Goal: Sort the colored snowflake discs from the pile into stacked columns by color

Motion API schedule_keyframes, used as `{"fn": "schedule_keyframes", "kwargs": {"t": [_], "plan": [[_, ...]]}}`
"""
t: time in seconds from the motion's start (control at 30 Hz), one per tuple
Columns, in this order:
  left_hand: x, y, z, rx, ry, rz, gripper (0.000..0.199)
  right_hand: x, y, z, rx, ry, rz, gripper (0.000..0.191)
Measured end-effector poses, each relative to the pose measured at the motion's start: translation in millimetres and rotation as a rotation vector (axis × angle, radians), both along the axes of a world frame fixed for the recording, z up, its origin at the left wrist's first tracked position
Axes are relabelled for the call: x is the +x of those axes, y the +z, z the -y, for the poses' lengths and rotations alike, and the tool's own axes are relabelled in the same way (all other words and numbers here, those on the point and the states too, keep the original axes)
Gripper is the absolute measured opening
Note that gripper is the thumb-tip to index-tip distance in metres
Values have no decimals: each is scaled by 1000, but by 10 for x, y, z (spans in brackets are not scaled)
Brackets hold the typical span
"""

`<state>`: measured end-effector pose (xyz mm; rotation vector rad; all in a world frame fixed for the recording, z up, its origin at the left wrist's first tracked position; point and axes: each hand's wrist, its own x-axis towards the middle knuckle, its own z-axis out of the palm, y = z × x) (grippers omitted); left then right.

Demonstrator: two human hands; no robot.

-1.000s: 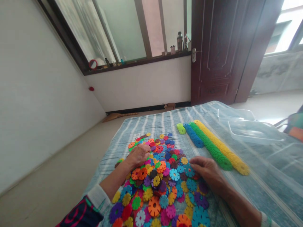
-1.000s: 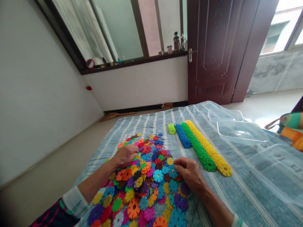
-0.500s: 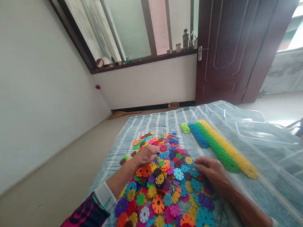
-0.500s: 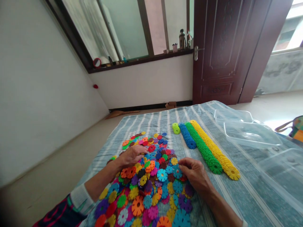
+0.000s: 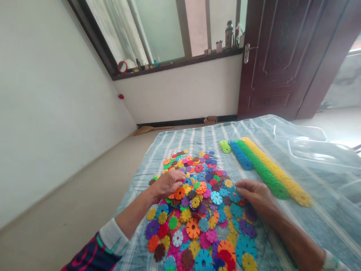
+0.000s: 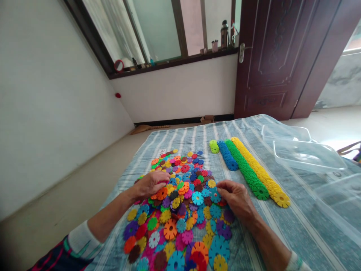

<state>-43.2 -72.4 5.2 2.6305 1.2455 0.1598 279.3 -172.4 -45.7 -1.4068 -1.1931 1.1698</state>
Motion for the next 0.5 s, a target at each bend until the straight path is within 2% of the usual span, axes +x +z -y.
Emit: {"fn": "schedule_keyframes", "kwargs": {"t": [0.07,0.27,0.4,0.5], "plan": [[-23,-19,17,-20,-21,-35,18,5,-1,-2,-1,-4,5,27],[-133,-67,20,112,108,-31,25,10,-12,3,5,-16,7,29],[-159,-4,43,151,136,-24,24,6,-14,7,6,-8,15,29],[-117,72,-17,159,210,-40,24,-2,-12,6,-1,-15,17,29]]}}
